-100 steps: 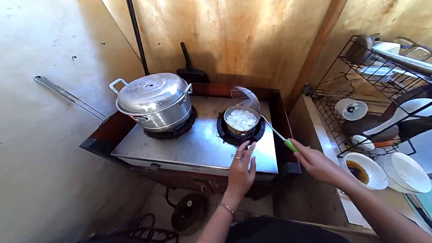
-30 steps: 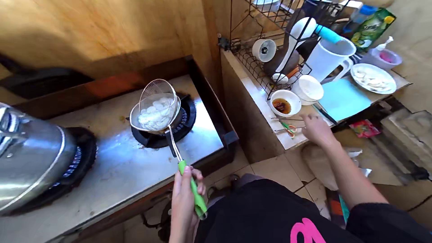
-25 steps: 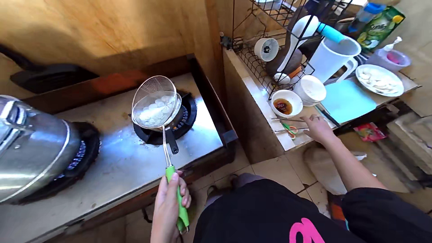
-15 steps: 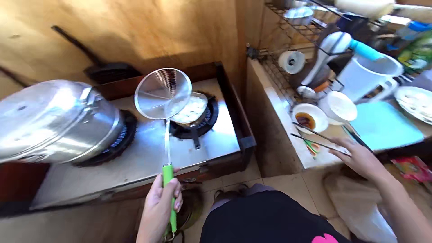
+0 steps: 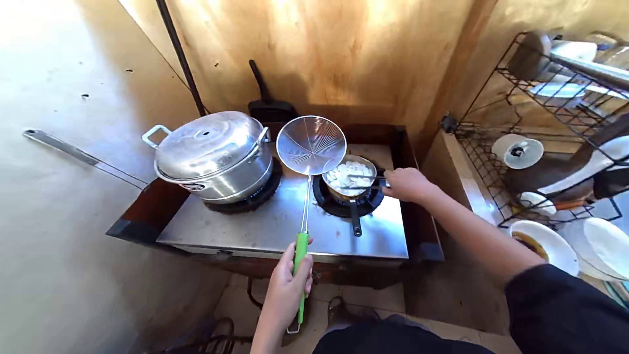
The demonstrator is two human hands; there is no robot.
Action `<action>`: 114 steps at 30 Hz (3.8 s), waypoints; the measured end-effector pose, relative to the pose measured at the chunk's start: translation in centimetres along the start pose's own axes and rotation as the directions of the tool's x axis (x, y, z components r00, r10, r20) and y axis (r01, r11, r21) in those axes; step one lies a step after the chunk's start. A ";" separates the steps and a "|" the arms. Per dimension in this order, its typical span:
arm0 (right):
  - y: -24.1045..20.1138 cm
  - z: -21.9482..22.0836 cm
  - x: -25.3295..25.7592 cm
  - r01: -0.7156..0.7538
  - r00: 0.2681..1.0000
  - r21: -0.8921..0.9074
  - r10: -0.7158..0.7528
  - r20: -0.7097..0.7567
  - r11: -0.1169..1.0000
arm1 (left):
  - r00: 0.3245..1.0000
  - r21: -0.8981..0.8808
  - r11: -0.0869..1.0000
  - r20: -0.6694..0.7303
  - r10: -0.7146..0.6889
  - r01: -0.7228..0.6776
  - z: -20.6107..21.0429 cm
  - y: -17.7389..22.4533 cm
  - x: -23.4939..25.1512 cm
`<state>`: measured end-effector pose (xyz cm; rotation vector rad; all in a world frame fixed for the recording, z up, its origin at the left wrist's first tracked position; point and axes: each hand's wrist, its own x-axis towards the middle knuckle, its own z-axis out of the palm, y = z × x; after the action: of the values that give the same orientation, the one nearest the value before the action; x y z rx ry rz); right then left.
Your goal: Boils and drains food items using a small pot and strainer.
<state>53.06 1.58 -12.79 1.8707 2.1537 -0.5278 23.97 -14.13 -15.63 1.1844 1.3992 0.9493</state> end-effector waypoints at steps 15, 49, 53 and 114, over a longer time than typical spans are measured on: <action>1.7 -4.8 1.9 -0.016 0.999 -0.181 0.024 0.041 0.983 | 0.997 -0.010 0.998 0.043 -0.058 0.058 -2.9 -1.6 1.7; 2.6 -0.6 3.6 0.177 0.978 0.000 -0.176 0.110 0.984 | 0.999 0.048 0.998 0.037 -0.037 0.036 -3.1 -1.5 1.9; 4.0 -1.9 1.8 0.147 0.986 0.023 -0.148 0.075 0.989 | 0.998 0.089 0.995 0.042 -0.038 0.034 -3.2 -1.4 2.4; -2.6 -0.7 5.8 -0.041 0.969 0.013 0.036 0.245 0.999 | 0.995 0.023 0.998 0.088 -0.055 0.054 -3.5 -1.5 3.2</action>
<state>49.66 6.77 -14.16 1.7487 1.9550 -0.7304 20.28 -11.12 -17.19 1.1837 1.3660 0.8361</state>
